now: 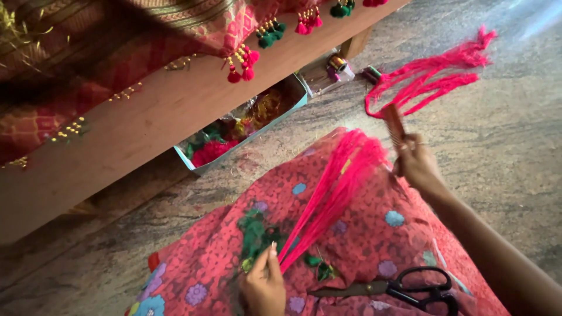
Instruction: Attaching decorative tassels and fringe (sari kuchu) to the edge of a fabric.
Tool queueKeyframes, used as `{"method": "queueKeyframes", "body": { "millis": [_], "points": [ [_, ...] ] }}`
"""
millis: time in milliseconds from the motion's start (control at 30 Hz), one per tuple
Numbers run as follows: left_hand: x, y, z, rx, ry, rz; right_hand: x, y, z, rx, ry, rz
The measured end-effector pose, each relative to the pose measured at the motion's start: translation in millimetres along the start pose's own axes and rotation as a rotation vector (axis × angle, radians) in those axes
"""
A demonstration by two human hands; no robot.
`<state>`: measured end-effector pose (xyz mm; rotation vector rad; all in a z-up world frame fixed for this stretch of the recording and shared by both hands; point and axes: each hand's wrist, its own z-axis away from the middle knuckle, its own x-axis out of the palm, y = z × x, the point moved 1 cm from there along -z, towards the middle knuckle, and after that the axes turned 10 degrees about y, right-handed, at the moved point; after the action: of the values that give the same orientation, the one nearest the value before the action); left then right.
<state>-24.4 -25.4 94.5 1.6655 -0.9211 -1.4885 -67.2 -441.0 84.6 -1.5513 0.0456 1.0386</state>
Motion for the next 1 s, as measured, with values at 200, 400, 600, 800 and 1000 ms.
{"method": "queueKeyframes", "body": {
  "millis": [200,400,600,800,1000],
  "points": [
    [-12,-18,6,0.148,0.081,-0.309,-14,-10,20,-0.059,0.007,0.040],
    [5,-54,22,0.423,0.084,-0.791,-8,-54,41,-0.832,-0.022,0.503],
    [13,-79,27,0.536,0.065,-0.952,-27,-66,30,-0.405,-0.108,0.358],
    [14,-83,31,0.522,0.024,-0.984,-21,-57,25,-0.478,-0.142,0.203],
    [14,-94,29,0.534,0.067,-0.997,-13,-53,18,-0.548,-0.107,0.236]
  ]
}}
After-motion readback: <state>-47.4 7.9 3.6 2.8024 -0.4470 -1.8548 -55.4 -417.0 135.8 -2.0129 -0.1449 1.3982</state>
